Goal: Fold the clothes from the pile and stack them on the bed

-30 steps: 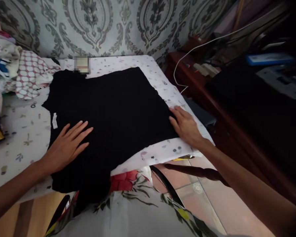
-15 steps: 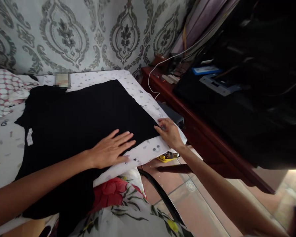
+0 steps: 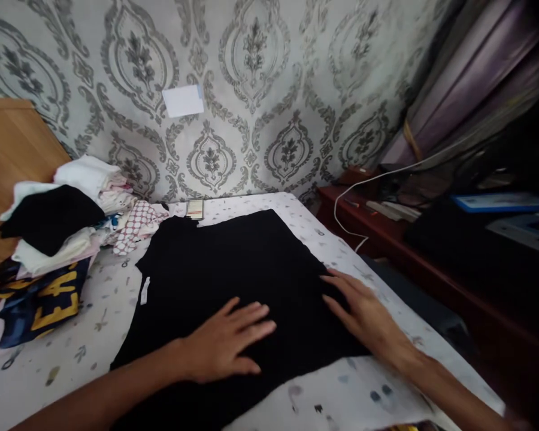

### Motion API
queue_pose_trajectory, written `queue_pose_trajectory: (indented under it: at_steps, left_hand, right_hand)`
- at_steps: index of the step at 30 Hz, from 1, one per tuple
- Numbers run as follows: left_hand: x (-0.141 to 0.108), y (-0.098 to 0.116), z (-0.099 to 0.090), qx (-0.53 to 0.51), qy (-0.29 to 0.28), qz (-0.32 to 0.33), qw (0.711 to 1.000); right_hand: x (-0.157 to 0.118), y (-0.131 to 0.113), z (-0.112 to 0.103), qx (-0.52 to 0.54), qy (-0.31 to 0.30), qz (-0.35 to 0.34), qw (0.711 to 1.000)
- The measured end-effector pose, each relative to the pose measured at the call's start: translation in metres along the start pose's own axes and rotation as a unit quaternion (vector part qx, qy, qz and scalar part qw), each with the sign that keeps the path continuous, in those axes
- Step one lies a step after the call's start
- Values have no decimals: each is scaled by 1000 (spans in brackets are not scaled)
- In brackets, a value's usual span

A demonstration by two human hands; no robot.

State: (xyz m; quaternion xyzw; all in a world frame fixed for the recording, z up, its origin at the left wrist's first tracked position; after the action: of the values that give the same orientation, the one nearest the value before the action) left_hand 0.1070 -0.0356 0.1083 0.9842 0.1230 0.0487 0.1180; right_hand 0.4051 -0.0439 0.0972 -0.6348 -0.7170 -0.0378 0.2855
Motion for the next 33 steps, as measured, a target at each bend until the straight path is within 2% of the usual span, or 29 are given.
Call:
queue_pose_trajectory:
  at_steps: [4, 6, 8, 11, 14, 17, 20, 24, 29, 33]
  left_hand:
    - [-33, -95, -14, 55, 17, -170, 984]
    - [-56, -144, -22, 84, 41, -243, 965]
    - [-83, -190, -32, 123, 74, -323, 935]
    - [-109, -239, -55, 185, 139, -366, 902]
    - [-105, -265, -83, 235, 159, -357, 890]
    - [-81, -287, -105, 249, 86, -402, 877]
    - [-61, -312, -114, 230, -8, -475, 849]
    - [-47, -341, -119, 210, -43, -522, 826]
    - [-44, -358, -124, 181, -58, -571, 798]
    - [-44, -354, -123, 175, -28, -583, 793]
  right_hand:
    - [61, -58, 48, 38, -132, -111, 984]
    - [93, -71, 77, 38, -200, -151, 967]
    - [129, -64, 103, 14, -228, -155, 961]
    - [191, -28, 127, -47, -178, -74, 980]
    - [245, 6, 145, -63, -152, -25, 986]
    - [281, 28, 158, -64, -162, -9, 985]
    - [302, 41, 164, -67, -188, -5, 980]
    - [318, 51, 162, -71, -227, -7, 971]
    - [321, 45, 150, -83, -232, -3, 969]
    - [306, 8, 149, -84, -182, -23, 979]
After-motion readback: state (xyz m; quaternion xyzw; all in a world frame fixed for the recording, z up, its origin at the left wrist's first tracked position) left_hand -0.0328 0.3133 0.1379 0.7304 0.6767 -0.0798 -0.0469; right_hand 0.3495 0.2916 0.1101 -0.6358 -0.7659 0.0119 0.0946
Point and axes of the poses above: each hand's wrist, its own x-axis towards the middle knuckle, its own z-axis out of the palm, y = z × x, the point moved 5 cm from there along x, towards the middle knuckle, and after that the axes turned 5 degrees about z, right-handed, at the moved point
